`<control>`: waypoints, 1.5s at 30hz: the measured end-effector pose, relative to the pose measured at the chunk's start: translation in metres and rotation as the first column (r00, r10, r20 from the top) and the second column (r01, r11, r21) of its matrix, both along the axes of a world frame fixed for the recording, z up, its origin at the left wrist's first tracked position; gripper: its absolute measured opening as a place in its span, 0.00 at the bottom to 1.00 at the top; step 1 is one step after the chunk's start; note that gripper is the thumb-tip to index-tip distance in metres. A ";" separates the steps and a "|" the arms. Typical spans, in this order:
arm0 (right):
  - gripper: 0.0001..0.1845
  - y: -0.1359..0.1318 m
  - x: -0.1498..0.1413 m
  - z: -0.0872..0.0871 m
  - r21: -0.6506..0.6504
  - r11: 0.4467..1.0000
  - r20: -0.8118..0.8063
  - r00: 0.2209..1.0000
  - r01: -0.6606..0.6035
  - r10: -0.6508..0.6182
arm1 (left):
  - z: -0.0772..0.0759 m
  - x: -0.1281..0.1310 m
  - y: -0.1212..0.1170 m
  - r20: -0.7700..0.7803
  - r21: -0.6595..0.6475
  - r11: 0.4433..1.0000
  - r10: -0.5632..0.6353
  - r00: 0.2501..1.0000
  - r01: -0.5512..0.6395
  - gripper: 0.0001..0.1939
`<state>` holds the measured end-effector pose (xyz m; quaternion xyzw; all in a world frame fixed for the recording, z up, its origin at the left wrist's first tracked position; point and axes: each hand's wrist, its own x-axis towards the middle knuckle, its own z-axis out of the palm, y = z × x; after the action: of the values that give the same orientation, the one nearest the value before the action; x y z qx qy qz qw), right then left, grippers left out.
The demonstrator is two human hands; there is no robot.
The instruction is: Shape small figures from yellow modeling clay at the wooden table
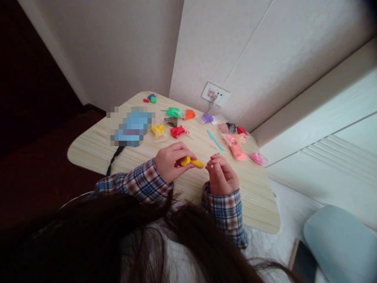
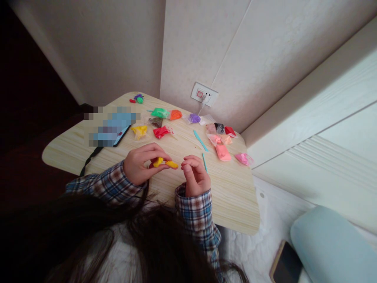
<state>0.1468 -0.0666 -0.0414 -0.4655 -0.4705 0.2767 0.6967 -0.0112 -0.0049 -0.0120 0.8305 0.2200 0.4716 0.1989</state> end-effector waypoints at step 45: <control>0.05 -0.004 -0.008 0.010 0.032 0.999 -0.052 0.998 0.032 -0.031 | 0.004 -0.002 -0.001 0.024 -0.011 1.000 0.007 1.000 -0.006 0.07</control>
<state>0.1384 -0.0707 -0.0317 -0.4540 -0.4494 0.2698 0.7205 -0.0128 -0.0056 -0.0083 0.8230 0.2229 0.4808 0.2046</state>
